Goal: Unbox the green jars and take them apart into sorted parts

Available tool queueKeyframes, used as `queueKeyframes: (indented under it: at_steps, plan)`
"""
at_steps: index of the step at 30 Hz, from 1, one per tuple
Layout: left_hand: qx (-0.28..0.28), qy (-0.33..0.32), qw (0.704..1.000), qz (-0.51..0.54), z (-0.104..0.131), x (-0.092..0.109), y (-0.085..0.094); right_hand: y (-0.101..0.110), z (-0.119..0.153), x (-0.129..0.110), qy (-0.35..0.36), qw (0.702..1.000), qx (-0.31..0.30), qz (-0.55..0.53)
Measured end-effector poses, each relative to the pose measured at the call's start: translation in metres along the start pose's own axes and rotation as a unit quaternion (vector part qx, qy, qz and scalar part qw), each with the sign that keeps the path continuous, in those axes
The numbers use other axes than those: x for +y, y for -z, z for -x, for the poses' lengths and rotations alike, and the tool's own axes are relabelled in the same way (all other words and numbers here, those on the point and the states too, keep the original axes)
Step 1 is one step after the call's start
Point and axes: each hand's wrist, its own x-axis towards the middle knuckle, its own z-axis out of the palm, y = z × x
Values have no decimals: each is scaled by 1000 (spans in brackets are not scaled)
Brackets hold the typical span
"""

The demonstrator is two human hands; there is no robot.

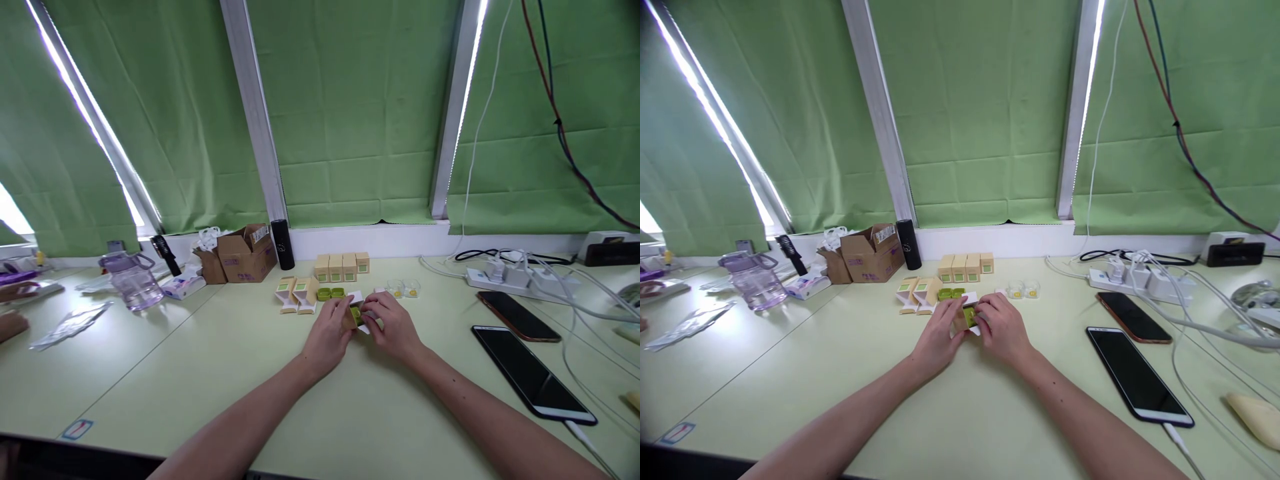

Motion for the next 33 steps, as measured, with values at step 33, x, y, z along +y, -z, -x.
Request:
queueKeyframes:
  at_steps: [33]
  plan:
    - [72, 25, 986, -151, -7, -3, 16, -14, -4, 25, -368, 836, 146, -380]
